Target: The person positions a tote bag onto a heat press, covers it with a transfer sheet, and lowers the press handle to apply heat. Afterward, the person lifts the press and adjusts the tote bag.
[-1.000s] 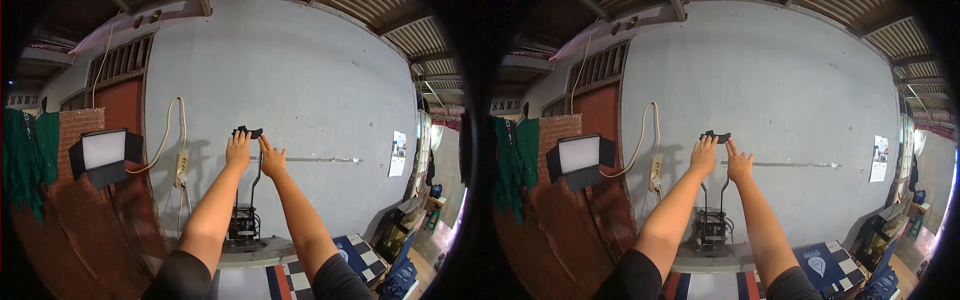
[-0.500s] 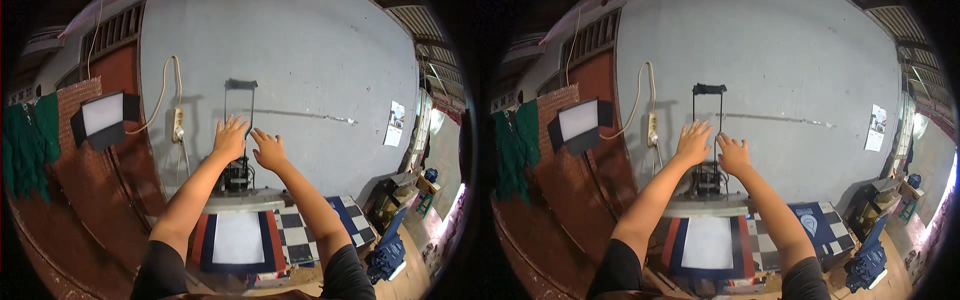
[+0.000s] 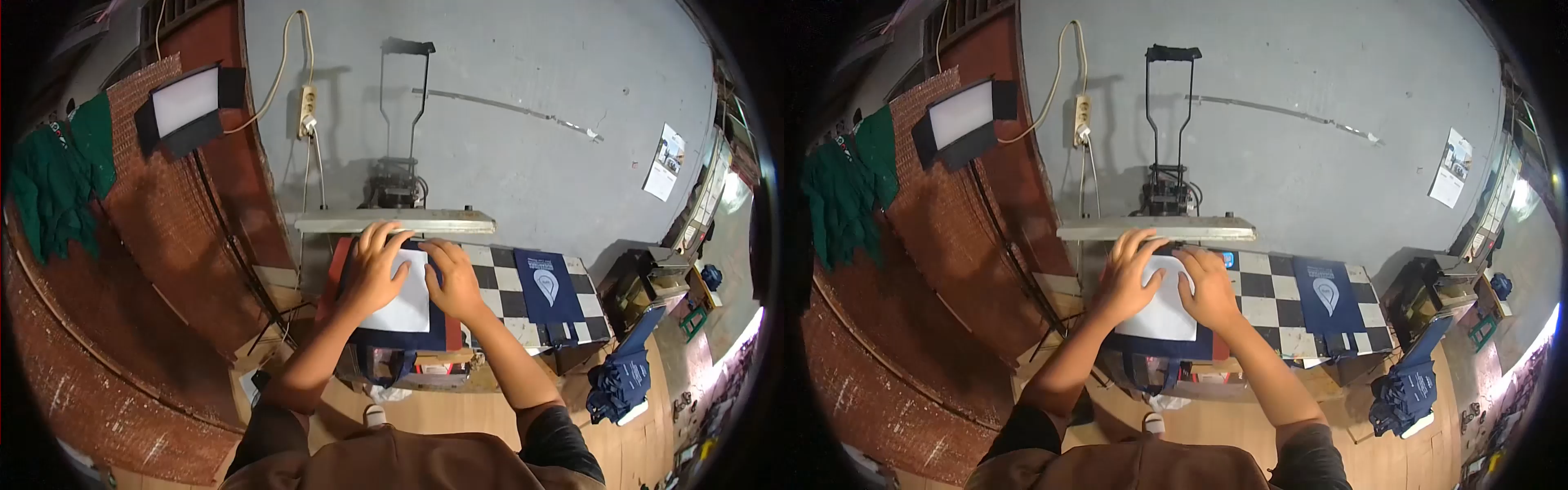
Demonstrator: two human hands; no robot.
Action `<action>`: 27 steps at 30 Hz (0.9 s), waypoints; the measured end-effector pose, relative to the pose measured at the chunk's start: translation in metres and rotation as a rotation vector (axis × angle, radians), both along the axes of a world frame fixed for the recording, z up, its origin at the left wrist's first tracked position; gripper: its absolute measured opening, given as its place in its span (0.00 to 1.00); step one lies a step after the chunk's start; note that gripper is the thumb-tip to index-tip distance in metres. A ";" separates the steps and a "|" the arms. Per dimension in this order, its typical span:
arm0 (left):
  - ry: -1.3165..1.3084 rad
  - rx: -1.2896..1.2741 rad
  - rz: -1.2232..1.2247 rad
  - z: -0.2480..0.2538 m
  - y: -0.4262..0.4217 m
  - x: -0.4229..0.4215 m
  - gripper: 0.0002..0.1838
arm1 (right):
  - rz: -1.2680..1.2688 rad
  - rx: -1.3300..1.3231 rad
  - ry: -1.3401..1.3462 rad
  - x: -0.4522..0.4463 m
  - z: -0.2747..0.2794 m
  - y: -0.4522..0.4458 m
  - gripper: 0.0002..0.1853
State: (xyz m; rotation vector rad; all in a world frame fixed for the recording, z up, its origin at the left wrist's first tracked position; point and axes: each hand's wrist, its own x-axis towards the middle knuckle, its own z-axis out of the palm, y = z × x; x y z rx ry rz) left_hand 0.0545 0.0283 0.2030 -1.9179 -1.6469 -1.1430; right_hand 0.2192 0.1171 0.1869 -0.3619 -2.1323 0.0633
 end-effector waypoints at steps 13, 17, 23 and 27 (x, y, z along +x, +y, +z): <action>-0.138 -0.215 0.171 -0.187 -0.031 -0.049 0.27 | -0.096 -0.567 -0.044 0.023 -0.180 0.007 0.21; -0.213 -0.279 0.155 -0.223 -0.028 -0.070 0.26 | -0.183 -0.588 -0.068 0.020 -0.214 0.015 0.21; -0.340 -0.284 0.208 -0.255 -0.021 -0.094 0.27 | -0.399 -0.651 -0.007 0.006 -0.240 0.021 0.19; -0.252 -0.296 0.332 -0.262 -0.011 -0.100 0.27 | -0.438 -0.668 -0.047 -0.003 -0.247 0.031 0.19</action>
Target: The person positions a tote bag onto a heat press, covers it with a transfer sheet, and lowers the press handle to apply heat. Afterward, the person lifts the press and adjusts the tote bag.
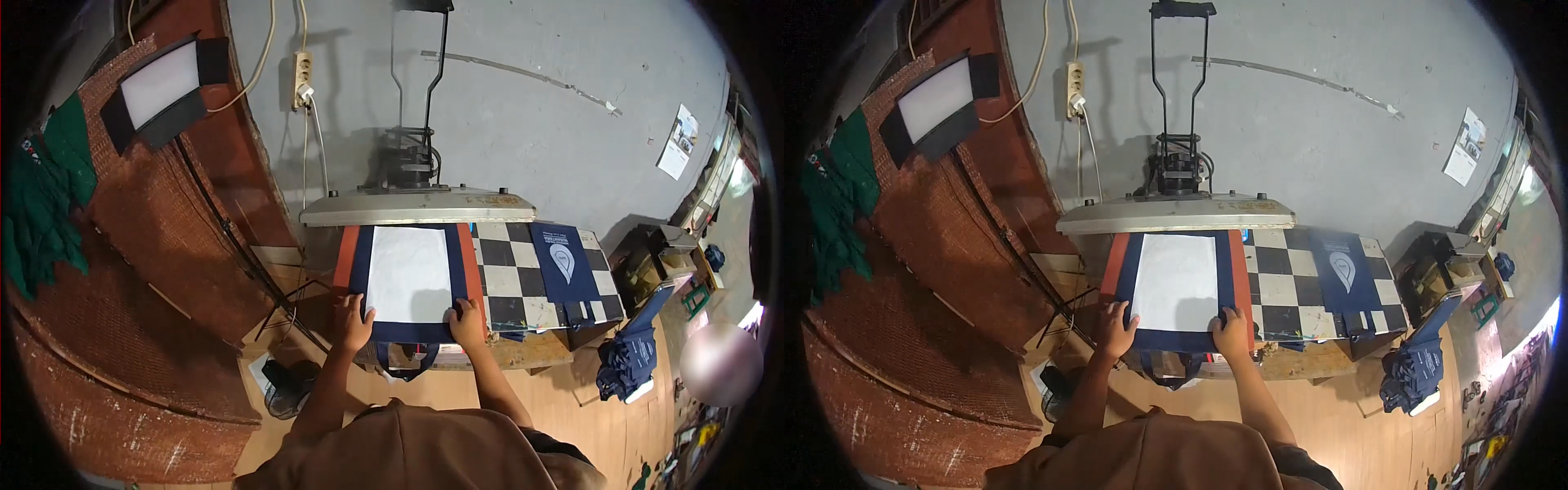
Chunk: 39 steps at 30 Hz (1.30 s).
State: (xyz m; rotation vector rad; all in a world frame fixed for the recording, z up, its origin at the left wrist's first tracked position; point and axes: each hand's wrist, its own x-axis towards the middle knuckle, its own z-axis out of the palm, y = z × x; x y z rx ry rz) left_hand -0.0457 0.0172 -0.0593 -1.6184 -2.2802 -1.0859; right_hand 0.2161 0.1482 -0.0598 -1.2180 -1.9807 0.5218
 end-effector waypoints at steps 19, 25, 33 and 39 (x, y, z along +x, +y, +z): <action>0.041 -0.299 -0.054 0.045 0.008 0.010 0.29 | -0.111 -0.059 -0.132 -0.016 0.030 -0.012 0.18; 0.108 -0.210 -0.077 0.027 0.013 0.021 0.29 | -0.082 -0.176 0.376 -0.001 0.017 0.005 0.19; 0.087 -0.121 -0.178 0.032 0.052 0.092 0.28 | -0.042 -0.339 0.395 0.068 0.034 0.038 0.23; 0.074 -0.022 -0.257 0.031 0.106 0.184 0.26 | -0.004 -0.412 0.519 0.148 0.012 0.098 0.23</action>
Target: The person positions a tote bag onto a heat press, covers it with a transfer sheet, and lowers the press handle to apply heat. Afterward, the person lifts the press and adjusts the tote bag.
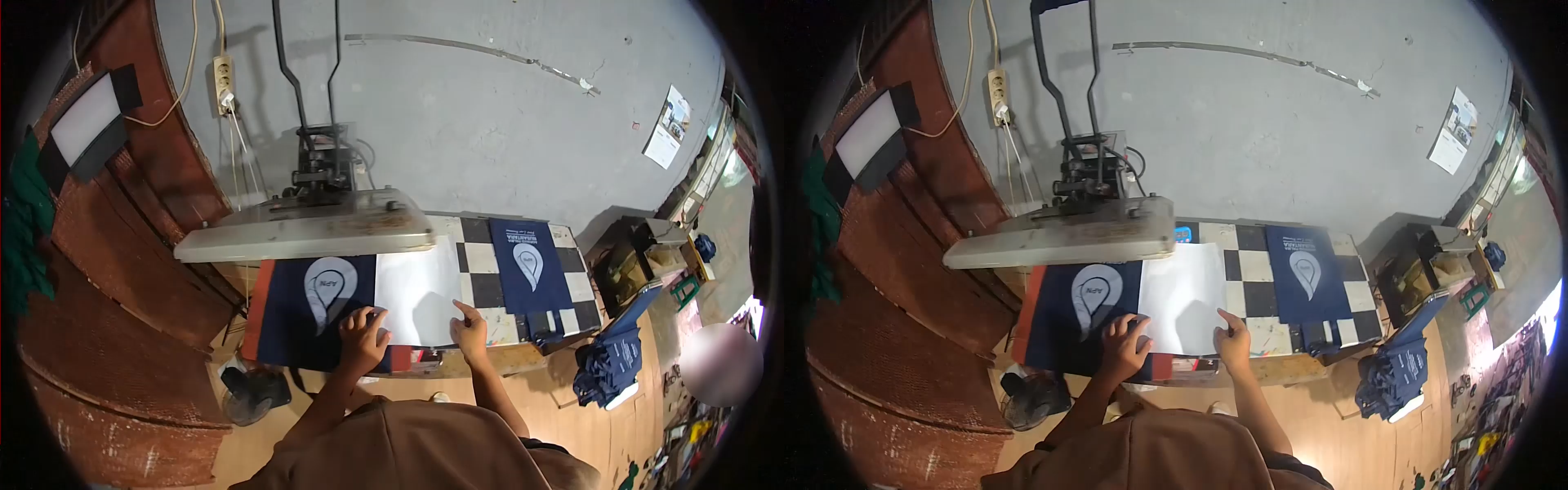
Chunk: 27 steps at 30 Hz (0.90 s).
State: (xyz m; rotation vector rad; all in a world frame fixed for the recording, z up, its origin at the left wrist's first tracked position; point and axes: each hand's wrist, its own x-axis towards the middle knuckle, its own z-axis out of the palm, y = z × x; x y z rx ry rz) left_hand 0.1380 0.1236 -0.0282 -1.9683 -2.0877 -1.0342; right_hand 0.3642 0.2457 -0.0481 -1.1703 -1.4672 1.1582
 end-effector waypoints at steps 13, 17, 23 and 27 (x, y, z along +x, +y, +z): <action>0.130 -0.004 0.081 -0.019 0.092 0.131 0.24 | 0.148 -0.343 0.222 0.109 -0.102 0.103 0.28; 0.088 -0.259 0.063 -0.053 0.106 0.145 0.24 | 0.188 -0.414 0.160 0.111 -0.133 0.117 0.31; 0.005 -0.484 0.051 -0.123 0.127 0.150 0.28 | 0.195 -0.201 -0.075 0.101 -0.157 0.123 0.29; -0.008 -0.526 0.153 -0.143 0.140 0.149 0.34 | 0.249 0.237 -0.351 0.101 -0.177 0.132 0.30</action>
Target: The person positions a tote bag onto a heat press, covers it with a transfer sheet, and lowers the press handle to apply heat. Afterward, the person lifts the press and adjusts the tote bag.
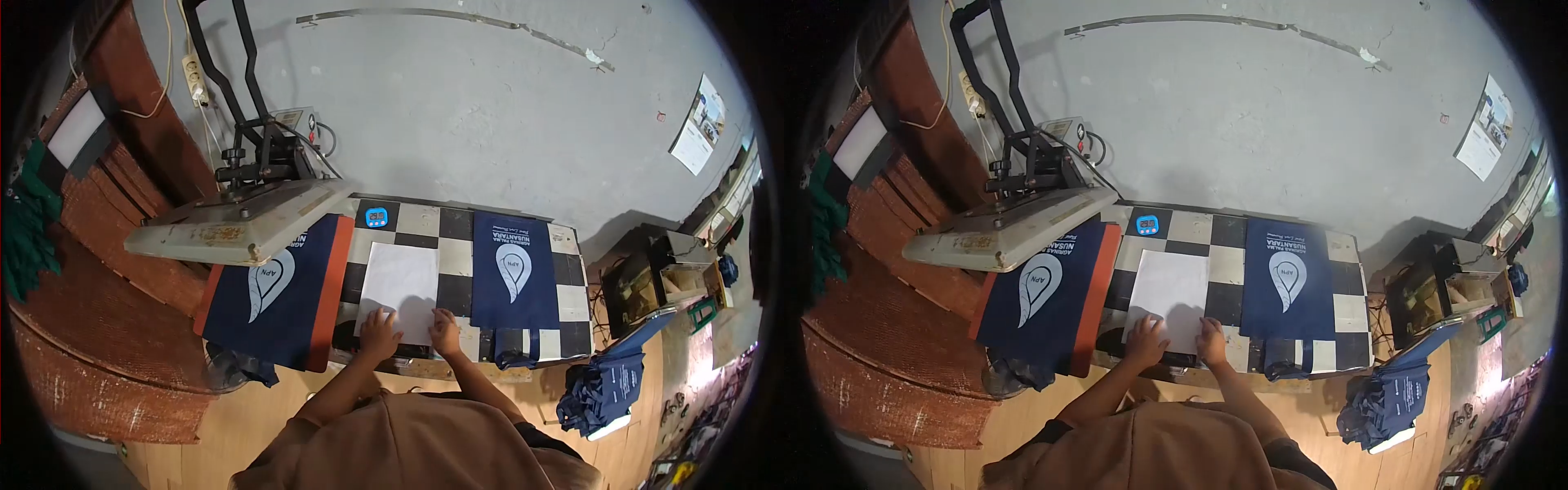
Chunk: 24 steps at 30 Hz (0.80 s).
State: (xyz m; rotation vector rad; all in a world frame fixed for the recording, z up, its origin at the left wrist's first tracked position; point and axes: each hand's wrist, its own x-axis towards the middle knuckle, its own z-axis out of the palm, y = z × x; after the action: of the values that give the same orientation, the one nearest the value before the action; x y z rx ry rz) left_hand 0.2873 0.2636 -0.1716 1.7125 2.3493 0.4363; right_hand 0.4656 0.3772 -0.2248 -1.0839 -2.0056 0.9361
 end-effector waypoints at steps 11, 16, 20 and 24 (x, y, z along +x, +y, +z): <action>0.033 -0.081 0.080 -0.003 0.019 -0.011 0.39 | 0.092 0.051 -0.507 -0.010 0.049 -0.003 0.31; 0.039 -0.100 0.115 0.000 0.020 -0.010 0.40 | 0.114 0.039 -0.532 -0.011 0.055 -0.002 0.31; 0.023 -0.100 0.111 -0.006 0.023 -0.013 0.40 | 0.118 0.020 -0.548 -0.012 0.052 -0.002 0.32; 0.024 0.016 0.082 -0.001 0.023 -0.010 0.40 | 0.042 0.108 -0.357 -0.013 0.037 -0.001 0.31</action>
State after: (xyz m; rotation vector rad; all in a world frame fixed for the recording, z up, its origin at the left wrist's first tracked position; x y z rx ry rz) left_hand 0.2775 0.2869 -0.1725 1.6418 2.4465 0.4521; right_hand 0.4525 0.3764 -0.1880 -1.2190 -2.3442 0.6803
